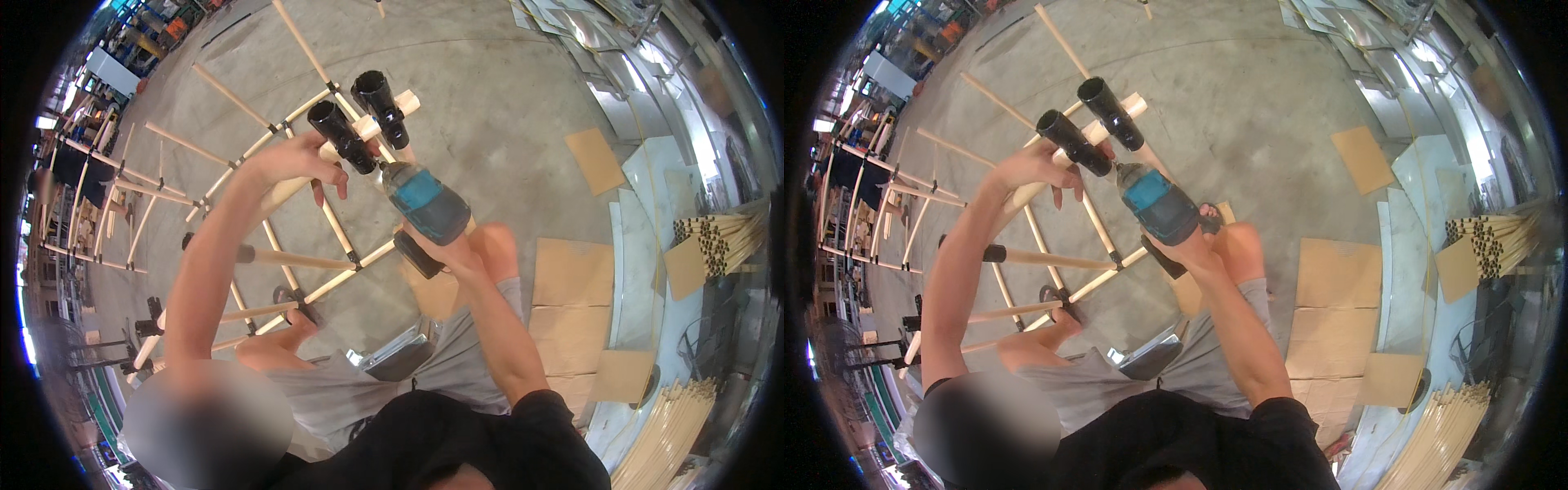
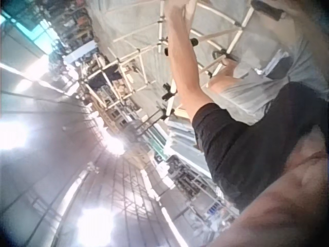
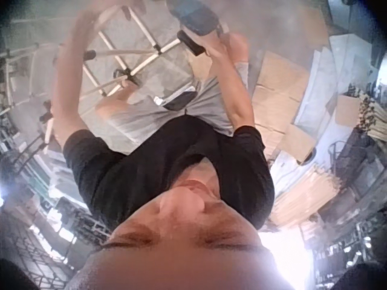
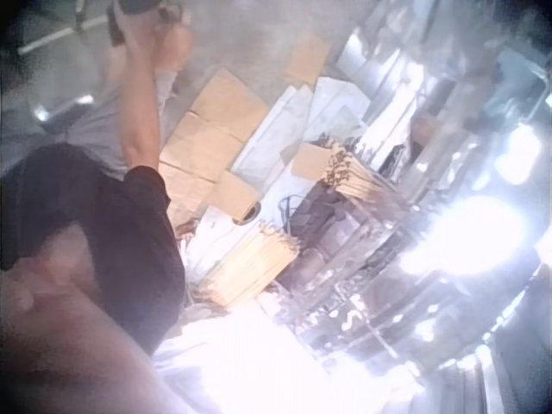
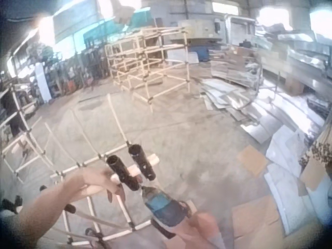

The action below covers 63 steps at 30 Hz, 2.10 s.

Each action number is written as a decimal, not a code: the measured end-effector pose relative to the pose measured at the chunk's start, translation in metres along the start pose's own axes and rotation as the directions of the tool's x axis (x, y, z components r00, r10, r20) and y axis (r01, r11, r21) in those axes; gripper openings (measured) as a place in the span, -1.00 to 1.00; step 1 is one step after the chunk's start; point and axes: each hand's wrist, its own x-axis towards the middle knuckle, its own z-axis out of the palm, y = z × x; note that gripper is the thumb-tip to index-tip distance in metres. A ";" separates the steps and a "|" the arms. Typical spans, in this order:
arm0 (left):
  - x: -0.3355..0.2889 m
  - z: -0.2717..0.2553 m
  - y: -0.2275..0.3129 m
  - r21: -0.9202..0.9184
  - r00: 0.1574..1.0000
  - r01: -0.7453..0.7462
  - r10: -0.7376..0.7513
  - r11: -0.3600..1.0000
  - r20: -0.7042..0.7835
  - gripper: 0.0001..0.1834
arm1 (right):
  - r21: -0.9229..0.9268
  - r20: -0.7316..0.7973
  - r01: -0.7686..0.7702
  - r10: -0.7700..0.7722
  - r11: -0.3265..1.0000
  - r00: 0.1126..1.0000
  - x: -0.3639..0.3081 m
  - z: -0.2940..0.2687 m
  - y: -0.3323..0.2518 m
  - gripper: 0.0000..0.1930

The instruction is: The person uses a power drill to drive screws into black plastic connectors, securing wooden dowels to form a large lattice structure on a workshop floor.

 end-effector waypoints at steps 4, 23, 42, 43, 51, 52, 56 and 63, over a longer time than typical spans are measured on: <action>-0.012 0.003 0.012 0.040 0.999 0.037 -0.038 0.998 0.012 -0.30 | -0.041 0.011 0.165 -0.164 0.986 0.986 0.003 -0.012 -0.001 -0.65; 0.001 0.008 0.007 0.175 0.984 0.000 0.031 0.985 -0.173 -0.35 | -0.241 -0.168 0.097 -0.140 0.966 0.976 -0.049 0.002 0.020 -0.85; -0.013 0.008 -0.001 0.076 0.985 0.020 -0.006 0.997 -0.173 -0.31 | 0.899 0.257 -0.332 0.268 0.287 0.928 -0.052 0.014 0.008 -0.41; -0.012 0.008 -0.001 0.080 0.987 0.009 0.004 0.997 -0.162 -0.31 | 0.889 0.227 -0.312 0.269 0.336 0.936 -0.052 0.014 0.005 -0.41; -0.009 0.007 -0.001 0.101 0.989 0.021 -0.006 0.995 -0.150 -0.31 | 0.515 -0.023 -0.124 0.158 0.848 0.987 -0.046 0.006 -0.009 -0.33; -0.009 0.006 -0.001 0.112 0.990 0.017 -0.001 0.994 -0.140 -0.32 | 0.242 -0.117 -0.081 0.113 0.967 0.987 -0.046 0.005 -0.017 -0.22; -0.011 0.004 -0.001 0.117 0.991 0.002 0.014 0.993 -0.132 -0.30 | 0.073 -0.193 -0.019 0.033 0.997 0.981 -0.050 0.001 -0.018 -0.27; -0.008 -0.002 -0.002 0.066 0.987 0.157 -0.155 0.985 -0.039 -0.28 | 0.123 -0.209 -0.008 0.033 0.992 0.977 -0.059 0.005 -0.007 -0.35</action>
